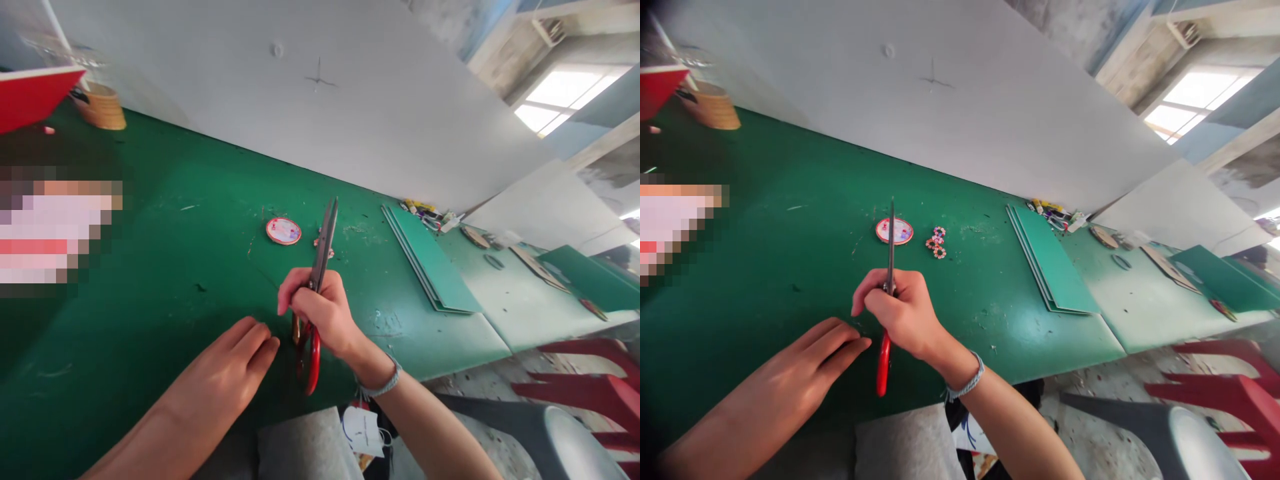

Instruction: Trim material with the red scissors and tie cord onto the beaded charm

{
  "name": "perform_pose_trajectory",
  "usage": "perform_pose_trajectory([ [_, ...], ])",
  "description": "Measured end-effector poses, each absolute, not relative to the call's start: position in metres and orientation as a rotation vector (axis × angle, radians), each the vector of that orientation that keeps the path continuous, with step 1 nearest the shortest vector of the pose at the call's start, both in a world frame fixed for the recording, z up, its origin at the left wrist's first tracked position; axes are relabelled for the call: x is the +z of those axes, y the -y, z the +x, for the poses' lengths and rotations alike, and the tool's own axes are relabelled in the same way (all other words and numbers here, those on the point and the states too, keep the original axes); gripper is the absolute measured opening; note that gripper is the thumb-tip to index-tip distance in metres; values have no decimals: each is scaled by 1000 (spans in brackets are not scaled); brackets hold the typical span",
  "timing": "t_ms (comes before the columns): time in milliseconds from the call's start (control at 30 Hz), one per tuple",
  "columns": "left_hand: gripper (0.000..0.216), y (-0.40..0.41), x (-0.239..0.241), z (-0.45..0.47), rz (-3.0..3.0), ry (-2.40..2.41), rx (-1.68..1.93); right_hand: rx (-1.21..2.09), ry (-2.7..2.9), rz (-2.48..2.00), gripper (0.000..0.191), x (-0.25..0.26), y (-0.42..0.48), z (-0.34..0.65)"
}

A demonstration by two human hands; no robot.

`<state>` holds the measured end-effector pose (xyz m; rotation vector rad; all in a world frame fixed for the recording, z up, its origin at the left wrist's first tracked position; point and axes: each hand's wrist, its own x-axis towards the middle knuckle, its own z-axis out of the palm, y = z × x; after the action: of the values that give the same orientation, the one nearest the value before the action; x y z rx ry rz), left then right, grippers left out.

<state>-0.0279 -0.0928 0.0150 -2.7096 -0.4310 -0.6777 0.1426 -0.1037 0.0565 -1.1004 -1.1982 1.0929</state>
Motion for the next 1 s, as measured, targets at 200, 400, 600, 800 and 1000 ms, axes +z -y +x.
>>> perform_pose_trajectory([
  [200, 50, 93, 15, -37, -2692, 416, -688, 1105, 1163, -1082, 18, 53, 102, 146],
  [400, 45, 93, 11, -41, -2745, 430, -674, 1122, 1092, -1088, 16, 57, 101, 148],
  [600, 43, 95, 9, -40, -2818, 520, -639, 1087, 1101, -999, 18, 66, 101, 135],
  [800, 47, 87, 11, -42, -2743, 441, -697, 1120, 1113, -1057, 19, 55, 101, 128],
  [1000, 45, 83, 10, -45, -2819, 459, -654, 1145, 993, -971, 18, 47, 109, 139],
])
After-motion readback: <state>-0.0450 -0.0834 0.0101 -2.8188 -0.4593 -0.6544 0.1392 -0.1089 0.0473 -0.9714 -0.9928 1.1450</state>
